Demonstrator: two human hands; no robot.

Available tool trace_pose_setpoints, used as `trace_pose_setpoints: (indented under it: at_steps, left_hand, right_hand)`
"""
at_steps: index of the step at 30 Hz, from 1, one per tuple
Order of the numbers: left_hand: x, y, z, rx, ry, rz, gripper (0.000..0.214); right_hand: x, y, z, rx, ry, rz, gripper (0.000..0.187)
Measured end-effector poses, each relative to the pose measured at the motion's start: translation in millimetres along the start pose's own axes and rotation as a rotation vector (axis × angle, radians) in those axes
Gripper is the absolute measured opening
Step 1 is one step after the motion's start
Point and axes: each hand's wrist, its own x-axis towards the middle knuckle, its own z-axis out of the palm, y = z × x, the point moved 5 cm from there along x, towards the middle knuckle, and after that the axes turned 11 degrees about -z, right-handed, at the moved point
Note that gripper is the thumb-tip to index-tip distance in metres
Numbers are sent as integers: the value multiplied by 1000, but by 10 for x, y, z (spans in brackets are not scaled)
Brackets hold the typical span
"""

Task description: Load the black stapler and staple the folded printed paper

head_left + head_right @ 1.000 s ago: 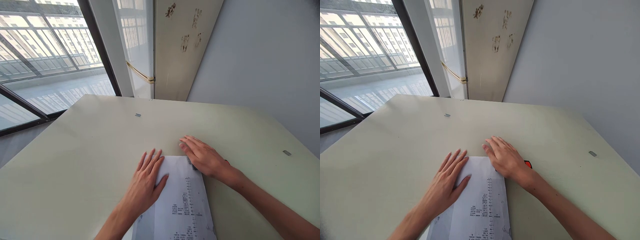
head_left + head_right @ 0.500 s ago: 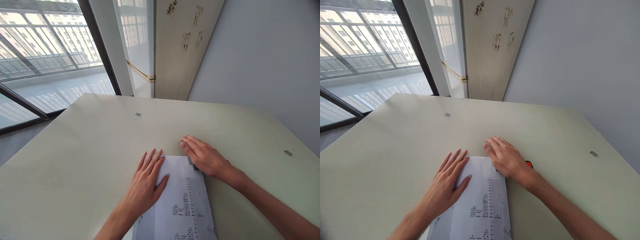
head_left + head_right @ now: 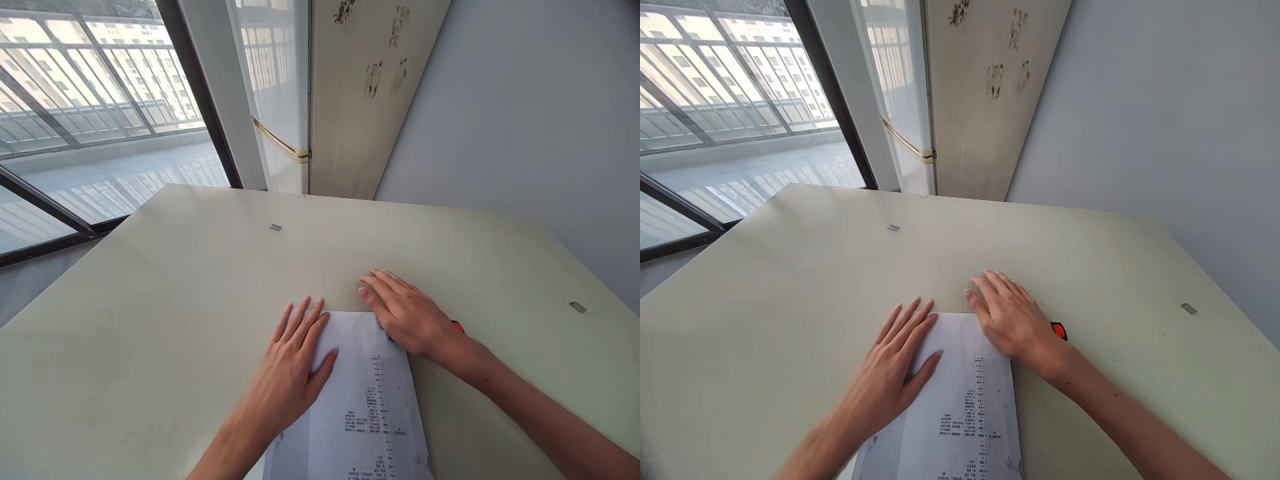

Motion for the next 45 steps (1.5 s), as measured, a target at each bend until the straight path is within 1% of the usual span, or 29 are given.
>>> trace_pose_setpoints:
  at_steps: [7, 11, 16, 22, 32, 45]
  left_hand:
    - [-4, -10, 12, -5, -6, 1, 53]
    - [-4, -13, 13, -11, -3, 4, 54]
    - [-5, -6, 15, 5, -3, 13, 56]
    - [-3, 2, -11, -10, 10, 13, 57]
    - [1, 17, -13, 11, 28, 3, 53]
    - [-6, 27, 38, 25, 18, -22, 52]
  right_hand:
    - [2, -6, 0, -23, -11, 7, 70]
    - [7, 40, 0, 20, -26, 10, 71]
    - [-17, 37, -47, 82, -48, 44, 69]
    - [-28, 0, -101, 90, -55, 70, 66]
    - [-14, 24, -66, 37, -49, 51, 70]
    - [-44, -26, -132, 112, -50, 67, 72]
